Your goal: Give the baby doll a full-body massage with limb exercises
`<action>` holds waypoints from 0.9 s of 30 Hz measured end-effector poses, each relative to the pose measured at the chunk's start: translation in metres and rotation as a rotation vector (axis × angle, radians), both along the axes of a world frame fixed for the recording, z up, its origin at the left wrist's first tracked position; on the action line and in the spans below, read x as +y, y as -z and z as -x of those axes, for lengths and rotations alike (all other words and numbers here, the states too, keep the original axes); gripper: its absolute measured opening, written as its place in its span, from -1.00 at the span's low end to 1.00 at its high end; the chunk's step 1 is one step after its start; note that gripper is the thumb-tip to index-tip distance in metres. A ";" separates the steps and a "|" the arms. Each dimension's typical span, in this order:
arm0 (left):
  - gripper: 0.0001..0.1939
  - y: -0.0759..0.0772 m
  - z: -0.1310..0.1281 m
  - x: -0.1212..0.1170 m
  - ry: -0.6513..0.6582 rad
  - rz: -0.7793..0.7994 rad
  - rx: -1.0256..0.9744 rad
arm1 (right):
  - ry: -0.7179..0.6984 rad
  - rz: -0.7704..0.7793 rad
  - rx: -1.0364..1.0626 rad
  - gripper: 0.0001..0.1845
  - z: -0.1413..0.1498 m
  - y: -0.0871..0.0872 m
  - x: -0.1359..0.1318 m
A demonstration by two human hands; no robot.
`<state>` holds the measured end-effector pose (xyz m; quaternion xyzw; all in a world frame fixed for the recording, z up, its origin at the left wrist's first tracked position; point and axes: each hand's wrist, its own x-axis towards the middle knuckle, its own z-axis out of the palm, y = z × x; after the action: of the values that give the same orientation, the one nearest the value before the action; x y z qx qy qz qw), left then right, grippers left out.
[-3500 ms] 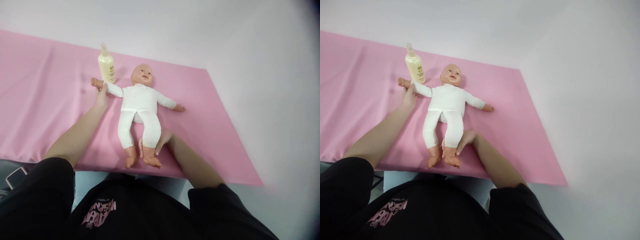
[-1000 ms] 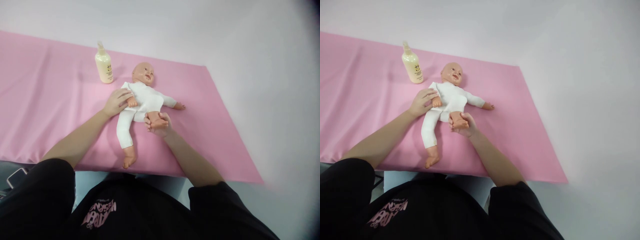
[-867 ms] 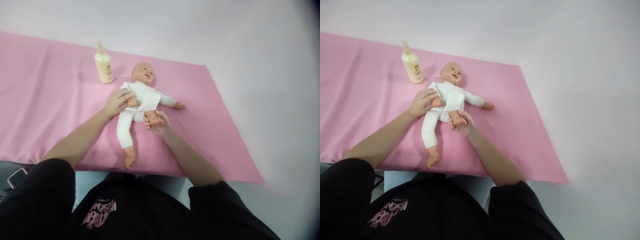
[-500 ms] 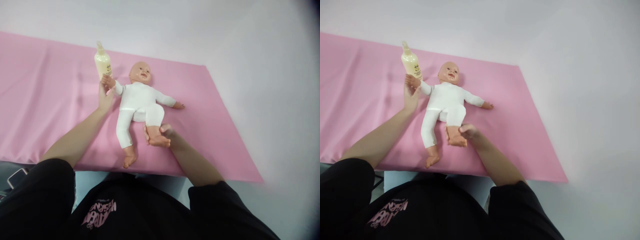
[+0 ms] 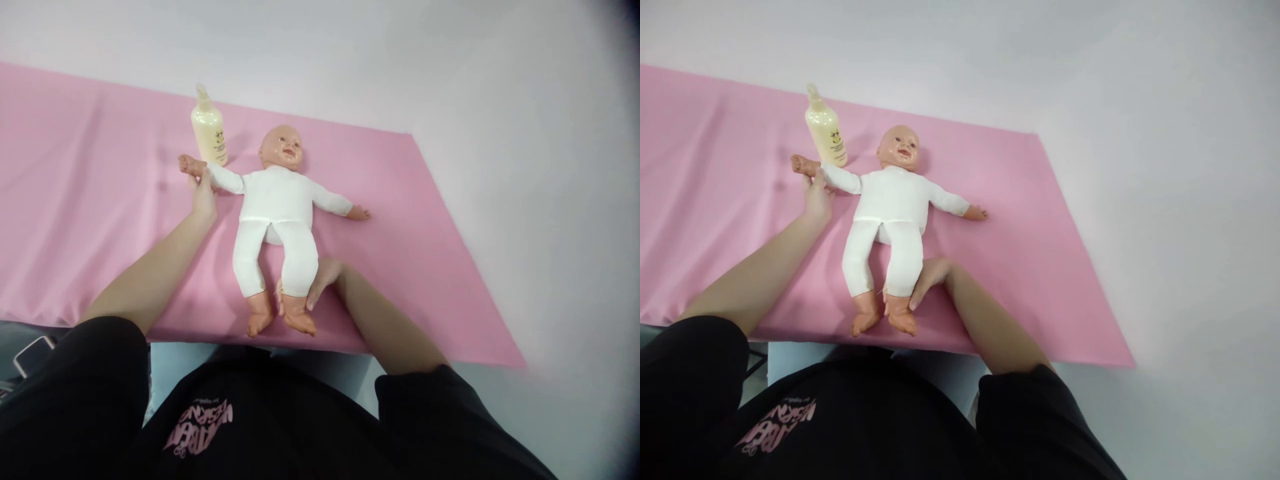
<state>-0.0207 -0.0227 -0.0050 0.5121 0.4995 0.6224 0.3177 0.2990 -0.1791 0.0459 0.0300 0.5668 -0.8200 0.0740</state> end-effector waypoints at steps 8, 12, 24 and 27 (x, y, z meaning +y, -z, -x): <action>-0.18 -0.008 -0.007 -0.011 0.110 -0.076 0.047 | -0.284 -0.131 0.124 -0.36 0.000 -0.011 0.013; -0.16 -0.025 -0.029 -0.036 0.120 -0.244 0.204 | -0.150 0.059 0.239 -0.43 -0.007 0.003 0.006; -0.48 -0.046 -0.042 -0.066 0.388 -0.408 0.845 | 0.656 0.438 0.283 -0.52 -0.007 0.016 0.011; -0.52 -0.046 -0.043 -0.064 0.404 -0.402 0.864 | 0.822 0.488 0.116 -0.55 -0.006 0.011 0.012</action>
<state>0.0225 -0.0863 0.0411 0.8595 0.3466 0.3642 0.0916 0.3048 -0.1675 0.0353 0.1875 0.3021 -0.8907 -0.2833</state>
